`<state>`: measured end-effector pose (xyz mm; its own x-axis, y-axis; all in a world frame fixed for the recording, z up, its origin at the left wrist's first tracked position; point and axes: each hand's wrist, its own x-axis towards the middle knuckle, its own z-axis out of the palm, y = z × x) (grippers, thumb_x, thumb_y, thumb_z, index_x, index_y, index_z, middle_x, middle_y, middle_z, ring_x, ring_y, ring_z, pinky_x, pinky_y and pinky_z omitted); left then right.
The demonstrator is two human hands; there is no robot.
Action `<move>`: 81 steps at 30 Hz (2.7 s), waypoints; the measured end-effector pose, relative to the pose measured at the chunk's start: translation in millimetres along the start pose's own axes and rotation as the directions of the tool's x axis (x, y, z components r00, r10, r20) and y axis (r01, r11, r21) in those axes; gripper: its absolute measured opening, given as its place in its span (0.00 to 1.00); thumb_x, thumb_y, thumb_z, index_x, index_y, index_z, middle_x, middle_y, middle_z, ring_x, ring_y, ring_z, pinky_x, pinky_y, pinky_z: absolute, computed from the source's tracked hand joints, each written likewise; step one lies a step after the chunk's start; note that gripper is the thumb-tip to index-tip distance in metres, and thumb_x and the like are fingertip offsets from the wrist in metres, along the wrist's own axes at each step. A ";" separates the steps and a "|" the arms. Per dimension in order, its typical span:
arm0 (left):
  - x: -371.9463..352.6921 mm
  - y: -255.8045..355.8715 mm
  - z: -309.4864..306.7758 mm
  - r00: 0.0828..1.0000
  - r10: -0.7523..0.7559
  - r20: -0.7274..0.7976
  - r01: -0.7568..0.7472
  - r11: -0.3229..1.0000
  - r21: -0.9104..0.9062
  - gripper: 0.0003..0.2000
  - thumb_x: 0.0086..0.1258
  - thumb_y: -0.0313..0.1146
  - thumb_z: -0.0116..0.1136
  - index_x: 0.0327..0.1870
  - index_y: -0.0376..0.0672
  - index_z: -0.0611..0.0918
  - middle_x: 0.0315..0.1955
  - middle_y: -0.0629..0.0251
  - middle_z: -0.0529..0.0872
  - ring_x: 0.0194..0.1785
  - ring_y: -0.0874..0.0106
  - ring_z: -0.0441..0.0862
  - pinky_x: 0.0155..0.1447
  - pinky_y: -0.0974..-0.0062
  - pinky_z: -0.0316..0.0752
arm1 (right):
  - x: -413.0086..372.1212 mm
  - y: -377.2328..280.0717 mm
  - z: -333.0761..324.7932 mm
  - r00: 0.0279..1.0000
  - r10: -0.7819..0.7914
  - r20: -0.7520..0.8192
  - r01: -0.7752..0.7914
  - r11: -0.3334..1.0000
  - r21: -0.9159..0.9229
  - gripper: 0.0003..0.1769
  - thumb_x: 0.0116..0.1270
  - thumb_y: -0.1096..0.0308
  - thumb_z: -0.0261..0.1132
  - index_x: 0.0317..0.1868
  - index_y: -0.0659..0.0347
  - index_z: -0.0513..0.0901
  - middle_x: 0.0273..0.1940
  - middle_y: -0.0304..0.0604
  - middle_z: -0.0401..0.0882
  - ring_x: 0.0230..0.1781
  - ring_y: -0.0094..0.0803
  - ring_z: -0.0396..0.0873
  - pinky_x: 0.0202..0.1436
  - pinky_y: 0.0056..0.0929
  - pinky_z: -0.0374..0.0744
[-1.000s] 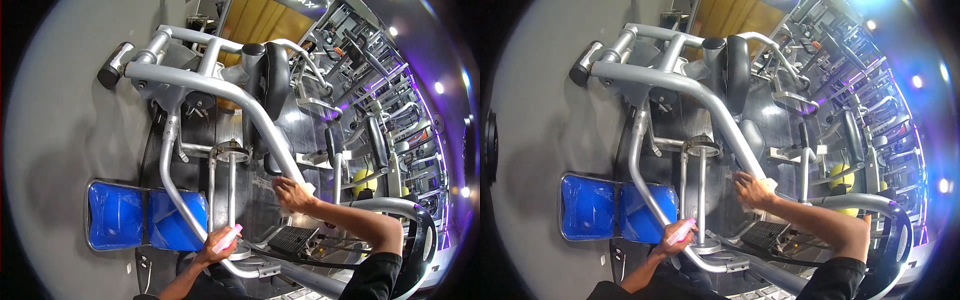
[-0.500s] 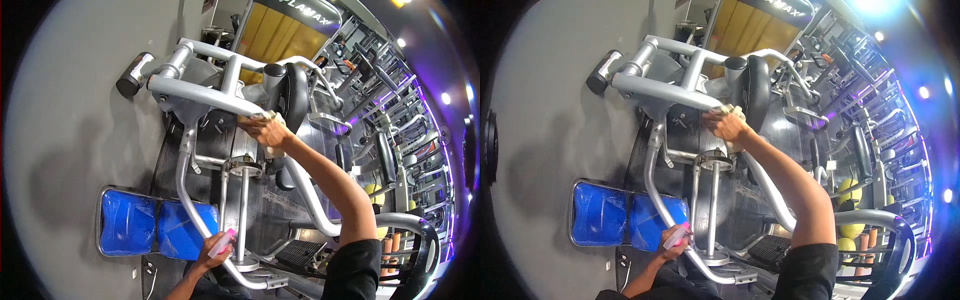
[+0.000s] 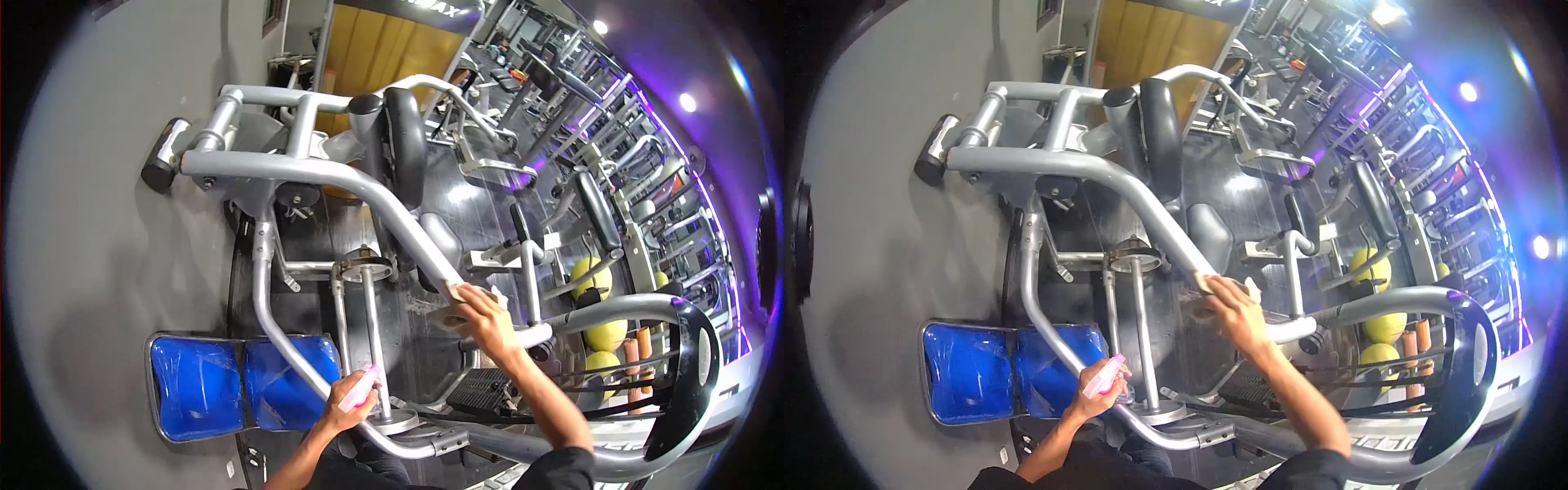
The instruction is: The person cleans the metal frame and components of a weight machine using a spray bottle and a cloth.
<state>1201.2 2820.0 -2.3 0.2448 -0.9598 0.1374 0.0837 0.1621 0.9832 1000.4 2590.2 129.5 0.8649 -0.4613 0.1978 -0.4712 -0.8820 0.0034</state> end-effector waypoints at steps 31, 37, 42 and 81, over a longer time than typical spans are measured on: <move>28.6 -4.5 4.8 0.991 -0.129 -0.047 0.131 0.991 0.035 0.12 0.62 0.15 0.55 0.46 0.35 0.79 0.33 0.62 0.86 0.28 0.75 0.86 0.33 0.77 0.81 | 123.5 81.0 105.8 0.784 0.393 0.480 -0.585 0.209 0.784 0.16 0.74 0.61 0.57 0.53 0.60 0.82 0.42 0.35 0.82 0.41 0.19 0.76 0.45 0.24 0.76; 22.4 -7.8 -11.6 0.995 -0.050 -0.091 0.063 0.988 0.141 0.11 0.61 0.16 0.57 0.45 0.35 0.80 0.35 0.61 0.86 0.28 0.74 0.86 0.33 0.76 0.81 | 220.2 72.3 105.8 0.936 0.299 0.183 -0.276 0.307 0.911 0.17 0.74 0.68 0.55 0.59 0.62 0.80 0.47 0.41 0.84 0.46 0.27 0.78 0.54 0.28 0.75; 20.6 -4.6 -6.0 0.987 -0.108 -0.122 0.121 0.987 0.103 0.11 0.62 0.16 0.56 0.46 0.36 0.80 0.35 0.62 0.86 0.29 0.75 0.86 0.34 0.77 0.81 | 114.9 107.6 71.2 0.978 -0.029 0.207 -0.145 0.617 0.774 0.08 0.70 0.75 0.52 0.38 0.67 0.78 0.26 0.31 0.71 0.29 0.18 0.70 0.32 0.24 0.73; -25.3 11.0 -117.1 0.896 -0.097 -0.433 0.194 0.963 0.186 0.10 0.61 0.23 0.60 0.44 0.39 0.82 0.33 0.59 0.86 0.34 0.67 0.88 0.38 0.70 0.81 | 465.2 -217.7 105.3 0.657 -0.416 -0.629 0.589 0.804 0.084 0.27 0.63 0.69 0.61 0.64 0.43 0.77 0.61 0.51 0.71 0.58 0.47 0.76 0.63 0.41 0.75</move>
<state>1309.0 2872.9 -9.1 0.6295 -0.7767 -0.0240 -0.0517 -0.0727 0.9960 1523.6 2557.5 117.6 0.6553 0.1241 0.7451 0.1456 -0.9887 0.0366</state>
